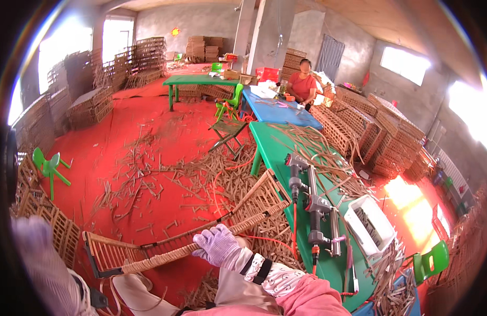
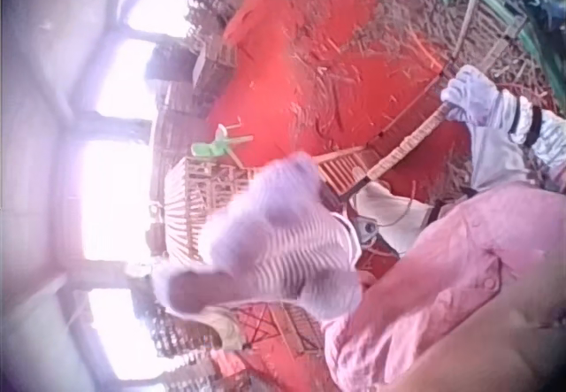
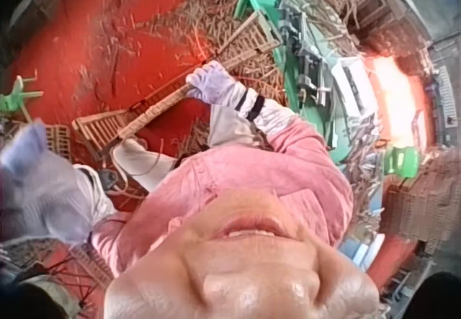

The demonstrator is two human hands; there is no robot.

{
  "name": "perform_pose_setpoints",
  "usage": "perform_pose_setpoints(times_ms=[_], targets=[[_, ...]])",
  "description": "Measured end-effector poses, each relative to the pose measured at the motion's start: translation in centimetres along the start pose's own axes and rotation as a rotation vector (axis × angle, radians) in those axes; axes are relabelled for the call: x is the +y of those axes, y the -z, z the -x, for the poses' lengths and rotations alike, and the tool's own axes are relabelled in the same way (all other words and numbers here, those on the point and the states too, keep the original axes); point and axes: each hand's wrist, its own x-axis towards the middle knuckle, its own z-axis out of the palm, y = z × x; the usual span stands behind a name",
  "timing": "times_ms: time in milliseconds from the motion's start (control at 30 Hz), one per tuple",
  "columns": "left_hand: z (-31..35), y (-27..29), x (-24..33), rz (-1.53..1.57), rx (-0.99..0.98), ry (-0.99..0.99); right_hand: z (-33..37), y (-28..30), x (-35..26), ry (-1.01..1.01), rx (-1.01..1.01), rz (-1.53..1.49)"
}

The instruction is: The recorder is weaving bamboo strips onto a wooden frame and securing them with a staple gun and scissors.

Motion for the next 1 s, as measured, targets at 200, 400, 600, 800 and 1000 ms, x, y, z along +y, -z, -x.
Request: perform_pose_setpoints(times_ms=[200, 400, 600, 800, 1000], targets=[[0.6, -2.7, -1.8, -0.169, -0.117, 0.116, 0.1, 0.2, -0.1, 0.003, -0.074, 0.015], [0.4, -3.1, -1.6, -0.187, -0.162, 0.223, -0.5, 0.6, 0.2, -0.026, -0.074, -0.006], [-0.3, -2.2, 0.1, -0.238, -0.221, 0.265, -0.2, 0.6, -0.3, 0.030, -0.063, 0.072], [-1.0, -1.7, 1.0, -0.278, -0.265, 0.310, -0.1, 1.4, 0.5, -0.012, -0.370, 0.040], [-1.5, -1.9, 1.4, -0.326, -0.280, 0.333, -0.2, 2.5, 1.5, -0.009, -0.445, 0.017]])
